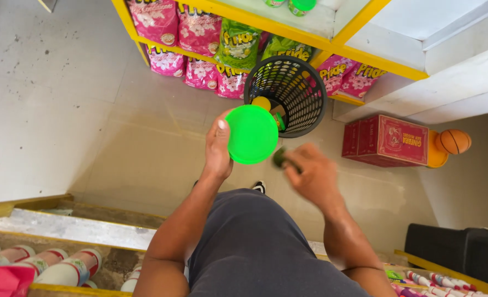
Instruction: Wiping down cleaning product containers with a cloth and placing them into a basket.
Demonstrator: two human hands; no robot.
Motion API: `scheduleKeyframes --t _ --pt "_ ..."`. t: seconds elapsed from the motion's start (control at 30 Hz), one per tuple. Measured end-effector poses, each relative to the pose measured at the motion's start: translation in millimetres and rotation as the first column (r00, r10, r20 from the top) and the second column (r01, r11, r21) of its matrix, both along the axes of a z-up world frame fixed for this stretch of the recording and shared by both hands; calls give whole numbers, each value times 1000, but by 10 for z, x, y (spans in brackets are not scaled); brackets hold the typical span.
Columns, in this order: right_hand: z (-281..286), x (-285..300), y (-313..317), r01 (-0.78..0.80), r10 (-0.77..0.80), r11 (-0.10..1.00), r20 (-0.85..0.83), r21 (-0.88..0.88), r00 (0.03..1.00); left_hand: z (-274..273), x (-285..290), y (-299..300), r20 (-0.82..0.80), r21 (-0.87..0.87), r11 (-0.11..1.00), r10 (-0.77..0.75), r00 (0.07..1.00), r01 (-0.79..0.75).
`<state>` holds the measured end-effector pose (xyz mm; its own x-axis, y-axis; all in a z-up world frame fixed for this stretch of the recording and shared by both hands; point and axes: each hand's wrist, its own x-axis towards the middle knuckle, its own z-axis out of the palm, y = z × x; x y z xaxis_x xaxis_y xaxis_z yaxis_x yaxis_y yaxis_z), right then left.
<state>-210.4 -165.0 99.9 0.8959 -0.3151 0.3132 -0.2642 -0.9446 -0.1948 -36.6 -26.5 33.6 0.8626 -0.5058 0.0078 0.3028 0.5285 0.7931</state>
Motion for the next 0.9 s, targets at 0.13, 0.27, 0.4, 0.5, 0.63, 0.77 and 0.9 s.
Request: scheduleKeyframes --t 0.13,0.27,0.4,0.5,0.63,0.77,0.9 --pt "215 -15 -241 -46 -69 945 333 325 940 -40 -39 3 -199 -61 998 -36 979 24" --pt "299 208 -261 -139 2 973 594 184 804 51 -96 -37 -277 -104 989 -130 952 105" --pt "267 577 -200 -391 371 919 449 -52 813 0 -111 -34 -149 -38 969 -248 957 245" --pt "91 477 -273 -403 391 914 375 -51 840 128 36 75 -9 108 962 -249 968 249" --pt "-168 273 -60 -334 322 942 353 -28 878 171 21 20 -15 117 984 -133 991 134" --pt "-116 281 371 -244 254 967 360 -74 898 158 -119 -84 2 175 985 -14 1000 13" --pt "-164 433 590 -198 258 963 409 -184 875 267 -155 -44 94 363 931 -85 992 46"
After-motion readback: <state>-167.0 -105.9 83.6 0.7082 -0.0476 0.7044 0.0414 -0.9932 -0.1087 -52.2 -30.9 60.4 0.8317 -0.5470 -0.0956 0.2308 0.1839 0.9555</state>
